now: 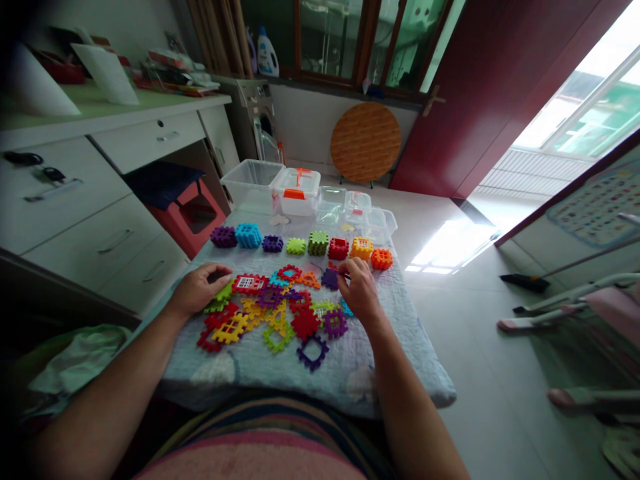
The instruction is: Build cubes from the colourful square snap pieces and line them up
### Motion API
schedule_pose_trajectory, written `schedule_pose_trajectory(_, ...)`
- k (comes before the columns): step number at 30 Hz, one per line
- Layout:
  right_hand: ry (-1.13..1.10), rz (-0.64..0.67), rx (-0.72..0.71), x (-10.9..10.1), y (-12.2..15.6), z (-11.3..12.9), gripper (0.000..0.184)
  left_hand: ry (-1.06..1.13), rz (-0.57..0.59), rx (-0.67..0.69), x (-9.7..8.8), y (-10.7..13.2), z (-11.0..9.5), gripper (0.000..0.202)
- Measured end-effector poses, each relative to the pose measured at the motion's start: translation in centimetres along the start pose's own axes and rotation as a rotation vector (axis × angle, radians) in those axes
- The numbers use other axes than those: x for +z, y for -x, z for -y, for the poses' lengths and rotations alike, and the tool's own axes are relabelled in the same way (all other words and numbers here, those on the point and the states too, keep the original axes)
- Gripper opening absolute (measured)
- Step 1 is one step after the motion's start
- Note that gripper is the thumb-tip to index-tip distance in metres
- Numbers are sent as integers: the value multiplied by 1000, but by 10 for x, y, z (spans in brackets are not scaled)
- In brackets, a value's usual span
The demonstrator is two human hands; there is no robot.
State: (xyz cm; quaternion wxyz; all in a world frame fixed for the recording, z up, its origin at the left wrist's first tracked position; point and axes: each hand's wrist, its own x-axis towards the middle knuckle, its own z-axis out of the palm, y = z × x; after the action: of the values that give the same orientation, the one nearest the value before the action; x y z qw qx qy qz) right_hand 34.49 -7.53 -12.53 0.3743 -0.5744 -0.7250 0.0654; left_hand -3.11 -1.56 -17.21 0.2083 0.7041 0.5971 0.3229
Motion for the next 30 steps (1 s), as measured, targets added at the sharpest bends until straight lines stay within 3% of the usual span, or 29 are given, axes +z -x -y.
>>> schedule_pose_trajectory(4,120,-40,-43,14,2,-5,10,1,11,-5,0,0,1,35)
schedule_pose_trajectory(11,262,167,-14,12,13,-18,14,7,1,6,0,0,2,34)
schedule_pose_trajectory(15,205,180,30,12,15,-21,18,2,2,12,1,0,4,33)
schedule_pose_trajectory(22,221,247,92,26,5,-15,53,-1,-1,11,1,-1,2,34)
schedule_pose_trajectory(25,190,211,99,30,3,-14,57,9,0,16,0,0,0,34)
schedule_pose_trajectory(30,-49,36,58,26,-2,-12,52,12,-4,30,0,0,2,32)
